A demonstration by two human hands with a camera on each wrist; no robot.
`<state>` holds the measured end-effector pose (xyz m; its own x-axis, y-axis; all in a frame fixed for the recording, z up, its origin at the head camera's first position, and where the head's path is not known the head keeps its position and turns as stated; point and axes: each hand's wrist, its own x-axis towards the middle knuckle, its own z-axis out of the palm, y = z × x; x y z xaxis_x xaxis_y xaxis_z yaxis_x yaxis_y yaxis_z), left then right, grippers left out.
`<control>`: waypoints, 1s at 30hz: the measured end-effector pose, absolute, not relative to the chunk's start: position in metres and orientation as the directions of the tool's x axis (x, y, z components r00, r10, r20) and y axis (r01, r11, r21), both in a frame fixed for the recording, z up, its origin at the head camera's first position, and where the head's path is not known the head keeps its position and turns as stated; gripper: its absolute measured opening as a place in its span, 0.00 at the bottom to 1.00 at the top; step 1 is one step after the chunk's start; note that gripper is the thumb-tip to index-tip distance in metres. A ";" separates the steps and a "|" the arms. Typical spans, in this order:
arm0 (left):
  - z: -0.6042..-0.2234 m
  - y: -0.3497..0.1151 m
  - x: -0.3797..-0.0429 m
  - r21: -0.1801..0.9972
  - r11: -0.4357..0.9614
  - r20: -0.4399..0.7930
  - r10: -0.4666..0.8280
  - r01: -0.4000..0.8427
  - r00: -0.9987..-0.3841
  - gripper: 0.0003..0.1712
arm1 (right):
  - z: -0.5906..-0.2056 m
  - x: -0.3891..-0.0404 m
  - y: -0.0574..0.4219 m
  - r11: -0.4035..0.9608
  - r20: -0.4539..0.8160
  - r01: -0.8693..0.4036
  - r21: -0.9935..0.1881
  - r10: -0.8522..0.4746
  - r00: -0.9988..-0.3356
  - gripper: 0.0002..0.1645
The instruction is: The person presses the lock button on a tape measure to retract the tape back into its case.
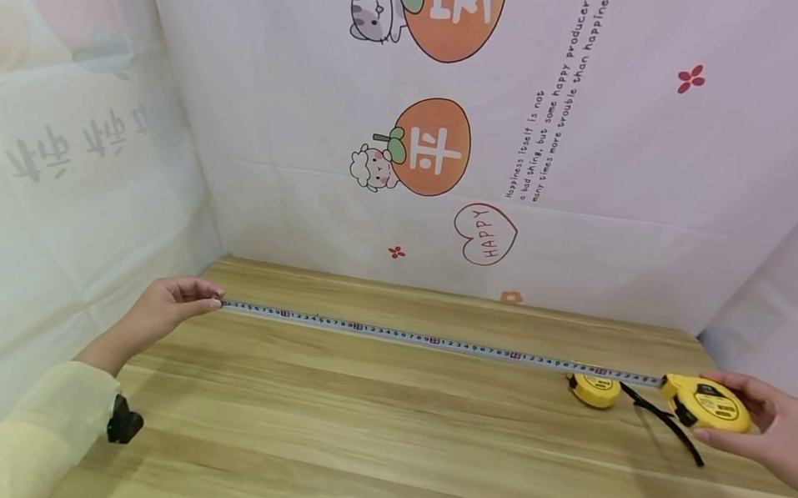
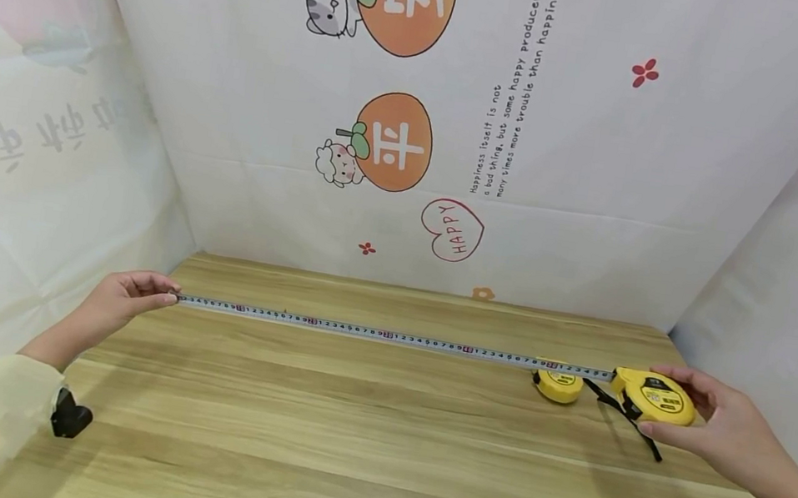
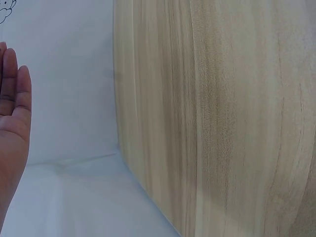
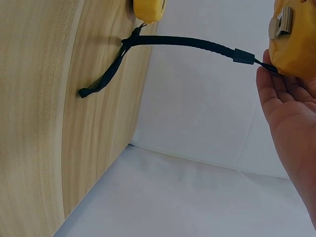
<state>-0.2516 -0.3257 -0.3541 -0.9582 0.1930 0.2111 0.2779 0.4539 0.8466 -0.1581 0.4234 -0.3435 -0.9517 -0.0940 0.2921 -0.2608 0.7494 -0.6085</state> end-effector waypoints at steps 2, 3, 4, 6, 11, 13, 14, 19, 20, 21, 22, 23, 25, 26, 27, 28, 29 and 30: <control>-0.354 -0.326 -0.252 0.845 0.460 0.206 0.189 0.272 -0.960 0.18 | -0.343 -0.158 0.423 0.751 0.290 -0.259 -0.608 -0.094 -0.952 0.43; -0.355 -0.326 -0.252 0.845 0.462 0.205 0.188 0.271 -0.961 0.18 | -0.343 -0.158 0.423 0.751 0.288 -0.258 -0.608 -0.095 -0.953 0.43; -0.355 -0.326 -0.252 0.845 0.464 0.201 0.186 0.267 -0.962 0.19 | -0.343 -0.158 0.423 0.751 0.285 -0.256 -0.608 -0.095 -0.954 0.43; -0.355 -0.325 -0.252 0.844 0.467 0.196 0.185 0.262 -0.963 0.19 | -0.343 -0.158 0.422 0.754 0.279 -0.250 -0.607 -0.093 -0.956 0.43; -0.358 -0.325 -0.255 0.840 0.474 0.196 0.192 0.266 -0.962 0.18 | -0.343 -0.159 0.420 0.760 0.265 -0.235 -0.606 -0.086 -0.960 0.44; -0.358 -0.325 -0.257 0.835 0.478 0.200 0.196 0.272 -0.960 0.18 | -0.343 -0.159 0.420 0.761 0.260 -0.231 -0.606 -0.085 -0.962 0.44; -0.359 -0.325 -0.257 0.833 0.481 0.200 0.196 0.272 -0.960 0.18 | -0.343 -0.159 0.420 0.763 0.256 -0.228 -0.605 -0.085 -0.963 0.44; -0.357 -0.322 -0.258 0.833 0.488 0.188 0.196 0.262 -0.962 0.21 | -0.344 -0.161 0.419 0.763 0.246 -0.226 -0.605 -0.091 -0.965 0.44; -0.357 -0.321 -0.258 0.833 0.488 0.185 0.197 0.260 -0.963 0.21 | -0.344 -0.161 0.419 0.762 0.246 -0.228 -0.606 -0.094 -0.965 0.44; -0.356 -0.321 -0.258 0.833 0.488 0.184 0.198 0.259 -0.963 0.21 | -0.344 -0.162 0.419 0.760 0.248 -0.232 -0.607 -0.096 -0.964 0.43; -0.356 -0.320 -0.258 0.833 0.489 0.182 0.199 0.258 -0.963 0.21 | -0.344 -0.162 0.418 0.758 0.249 -0.235 -0.608 -0.099 -0.963 0.43; -0.356 -0.319 -0.258 0.834 0.488 0.181 0.199 0.258 -0.963 0.21 | -0.344 -0.162 0.418 0.756 0.252 -0.239 -0.609 -0.101 -0.962 0.43; -0.356 -0.319 -0.259 0.834 0.484 0.185 0.204 0.263 -0.961 0.20 | -0.344 -0.162 0.418 0.755 0.253 -0.241 -0.610 -0.103 -0.962 0.42; -0.357 -0.319 -0.260 0.834 0.483 0.188 0.204 0.266 -0.961 0.20 | -0.344 -0.162 0.417 0.755 0.254 -0.241 -0.610 -0.103 -0.962 0.42; -0.357 -0.319 -0.260 0.835 0.481 0.189 0.205 0.267 -0.960 0.20 | -0.344 -0.162 0.417 0.755 0.254 -0.241 -0.610 -0.102 -0.962 0.42; -0.357 -0.319 -0.260 0.836 0.478 0.190 0.206 0.269 -0.960 0.20 | -0.343 -0.162 0.416 0.754 0.253 -0.240 -0.612 -0.102 -0.962 0.42; -0.357 -0.318 -0.260 0.838 0.474 0.191 0.208 0.269 -0.959 0.20 | -0.343 -0.162 0.416 0.754 0.253 -0.240 -0.612 -0.101 -0.962 0.42; -0.357 -0.318 -0.260 0.840 0.471 0.191 0.209 0.270 -0.959 0.20 | -0.343 -0.161 0.416 0.754 0.252 -0.239 -0.612 -0.100 -0.963 0.42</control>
